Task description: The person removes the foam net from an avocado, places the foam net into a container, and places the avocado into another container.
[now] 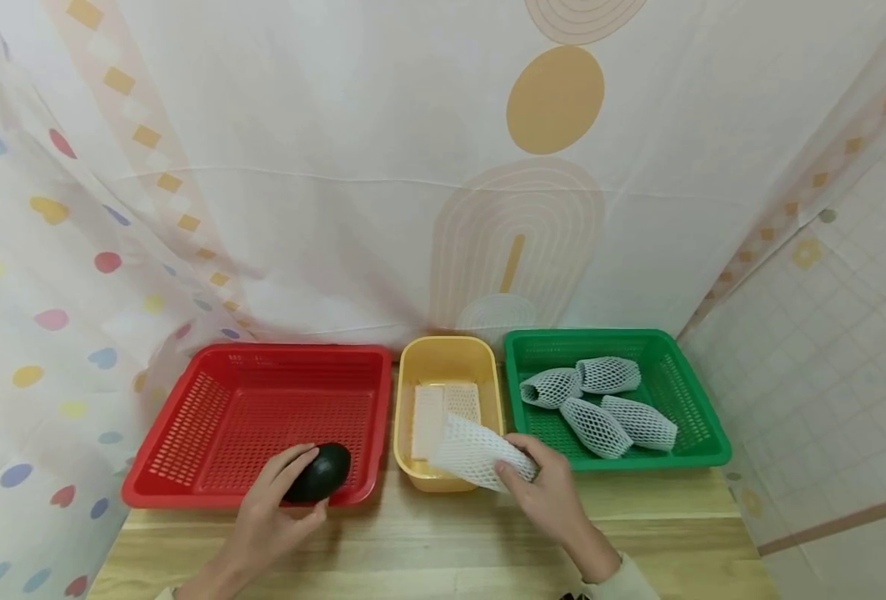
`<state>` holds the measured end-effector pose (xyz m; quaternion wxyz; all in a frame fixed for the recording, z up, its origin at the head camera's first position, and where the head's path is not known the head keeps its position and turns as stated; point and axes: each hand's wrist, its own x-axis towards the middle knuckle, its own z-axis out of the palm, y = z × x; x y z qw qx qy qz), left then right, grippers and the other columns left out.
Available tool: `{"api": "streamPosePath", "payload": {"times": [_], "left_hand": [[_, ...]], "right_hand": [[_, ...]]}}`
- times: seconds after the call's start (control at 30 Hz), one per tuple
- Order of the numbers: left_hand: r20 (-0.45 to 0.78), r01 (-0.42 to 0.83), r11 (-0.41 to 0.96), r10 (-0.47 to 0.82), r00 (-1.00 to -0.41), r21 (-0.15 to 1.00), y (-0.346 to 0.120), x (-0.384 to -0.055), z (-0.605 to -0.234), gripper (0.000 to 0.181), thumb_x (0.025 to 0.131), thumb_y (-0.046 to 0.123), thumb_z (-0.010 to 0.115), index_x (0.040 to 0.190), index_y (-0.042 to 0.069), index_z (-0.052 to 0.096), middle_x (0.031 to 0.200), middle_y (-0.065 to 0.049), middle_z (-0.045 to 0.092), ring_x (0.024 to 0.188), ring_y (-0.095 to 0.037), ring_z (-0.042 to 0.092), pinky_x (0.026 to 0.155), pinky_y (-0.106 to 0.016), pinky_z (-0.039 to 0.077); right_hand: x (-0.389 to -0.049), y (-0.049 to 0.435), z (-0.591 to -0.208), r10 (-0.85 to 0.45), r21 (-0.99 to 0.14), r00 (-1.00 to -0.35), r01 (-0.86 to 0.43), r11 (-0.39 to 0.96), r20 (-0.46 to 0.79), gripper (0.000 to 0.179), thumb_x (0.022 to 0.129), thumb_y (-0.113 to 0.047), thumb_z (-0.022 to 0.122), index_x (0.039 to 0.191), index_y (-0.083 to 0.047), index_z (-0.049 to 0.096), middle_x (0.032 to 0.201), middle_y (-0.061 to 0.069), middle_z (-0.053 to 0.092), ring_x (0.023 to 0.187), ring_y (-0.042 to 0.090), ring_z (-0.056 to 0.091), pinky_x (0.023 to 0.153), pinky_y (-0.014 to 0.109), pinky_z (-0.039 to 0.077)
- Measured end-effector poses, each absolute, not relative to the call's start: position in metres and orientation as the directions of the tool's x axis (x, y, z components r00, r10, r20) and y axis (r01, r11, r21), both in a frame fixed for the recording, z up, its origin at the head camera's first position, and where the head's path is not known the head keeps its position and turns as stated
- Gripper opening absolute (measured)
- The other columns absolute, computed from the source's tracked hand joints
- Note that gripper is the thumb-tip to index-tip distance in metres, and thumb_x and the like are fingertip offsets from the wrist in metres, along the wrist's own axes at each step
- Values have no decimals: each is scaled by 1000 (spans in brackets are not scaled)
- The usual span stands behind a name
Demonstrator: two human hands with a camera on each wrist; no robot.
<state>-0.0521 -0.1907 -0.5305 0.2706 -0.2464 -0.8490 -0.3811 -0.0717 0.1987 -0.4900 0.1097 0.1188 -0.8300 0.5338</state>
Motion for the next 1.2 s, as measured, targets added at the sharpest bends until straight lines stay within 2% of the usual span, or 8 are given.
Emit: {"api": "streamPosePath", "payload": {"times": [0.13, 0.33, 0.47, 0.6, 0.97, 1.2], "left_hand": [[618, 579, 591, 165, -768, 561, -194, -57, -528, 71, 67, -1, 81, 136, 0, 64, 132, -21, 61, 120, -30, 59, 103, -10, 41], [644, 558, 626, 115, -757, 545, -200, -66, -525, 75, 64, -6, 84, 136, 3, 65, 132, -14, 63, 113, -27, 62, 94, -6, 44], [631, 527, 649, 92, -771, 549, -207, -70, -524, 75, 64, -7, 84, 137, 3, 65, 132, -15, 62, 113, -27, 62, 95, -5, 42], [613, 501, 666, 81, -786, 554, -214, -76, -525, 73, 66, -6, 84, 136, 1, 65, 132, -17, 62, 114, -29, 62, 97, -4, 39], [578, 431, 703, 36, -815, 565, -235, -93, -521, 72, 68, -3, 86, 137, 0, 64, 130, -17, 63, 108, -29, 63, 91, -1, 37], [564, 393, 704, -12, -826, 591, -246, -108, -518, 71, 69, -4, 88, 136, -1, 64, 130, -18, 64, 109, -29, 62, 93, -3, 35]], "right_hand": [[-78, 192, -491, -47, -880, -958, -279, 385, 283, 29, 92, 0, 77, 120, -1, 71, 112, 9, 74, 99, 10, 67, 82, 25, 56], [-86, 182, -489, -3, -903, -971, -225, 366, 241, 34, 94, -4, 77, 127, -2, 68, 117, 11, 73, 102, 14, 67, 85, 26, 56], [-93, 173, -487, 17, -919, -974, -208, 334, 227, 35, 95, -5, 76, 129, 0, 66, 118, 14, 73, 104, 17, 68, 86, 25, 56], [-99, 167, -487, 49, -937, -982, -156, 311, 180, 38, 96, -7, 75, 131, 1, 64, 118, 15, 73, 103, 19, 68, 84, 24, 56], [-117, 148, -490, 109, -956, -991, -47, 289, 81, 42, 101, -18, 72, 136, 2, 60, 119, 16, 72, 98, 24, 68, 76, 22, 56], [-128, 135, -491, 152, -965, -987, -11, 261, 52, 43, 102, -20, 70, 137, 1, 59, 119, 18, 72, 93, 24, 70, 71, 33, 62]]}}
